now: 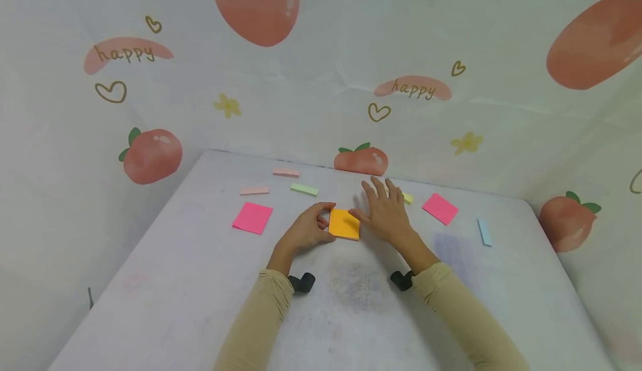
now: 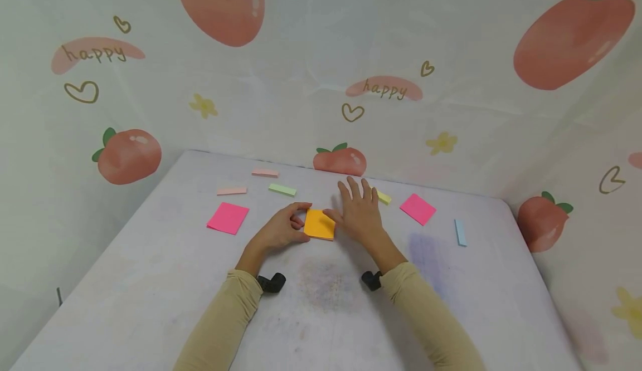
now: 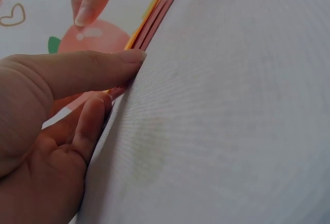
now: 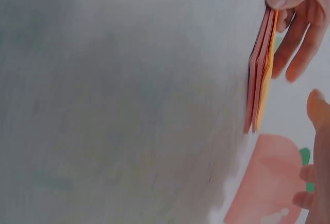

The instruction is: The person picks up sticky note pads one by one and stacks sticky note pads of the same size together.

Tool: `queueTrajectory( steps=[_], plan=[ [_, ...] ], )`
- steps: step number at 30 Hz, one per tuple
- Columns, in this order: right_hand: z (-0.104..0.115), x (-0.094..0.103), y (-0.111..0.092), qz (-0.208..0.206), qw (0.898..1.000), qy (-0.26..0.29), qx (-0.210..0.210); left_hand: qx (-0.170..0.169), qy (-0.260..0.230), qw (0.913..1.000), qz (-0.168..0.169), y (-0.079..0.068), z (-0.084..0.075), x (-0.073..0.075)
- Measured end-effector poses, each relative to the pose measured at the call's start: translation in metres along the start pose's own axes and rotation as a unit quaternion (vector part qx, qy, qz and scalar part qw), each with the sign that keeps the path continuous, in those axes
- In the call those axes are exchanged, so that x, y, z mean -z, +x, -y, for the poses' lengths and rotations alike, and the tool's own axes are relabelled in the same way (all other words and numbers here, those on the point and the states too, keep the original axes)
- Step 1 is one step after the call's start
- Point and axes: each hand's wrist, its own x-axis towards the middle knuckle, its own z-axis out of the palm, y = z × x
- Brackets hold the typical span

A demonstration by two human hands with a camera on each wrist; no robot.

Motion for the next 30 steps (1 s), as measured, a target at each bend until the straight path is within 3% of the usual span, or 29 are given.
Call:
queueTrajectory(
  steps=[9,30],
  plan=[
    [-0.014,0.002,0.0,0.044,0.998,0.003,-0.032,0.008,0.005,1.0,0.001,-0.002,-0.002,0.0],
    [-0.05,0.006,0.0,0.105,0.991,0.0,-0.088,0.011,0.008,0.9999,-0.002,-0.001,-0.001,-0.001]
  ],
)
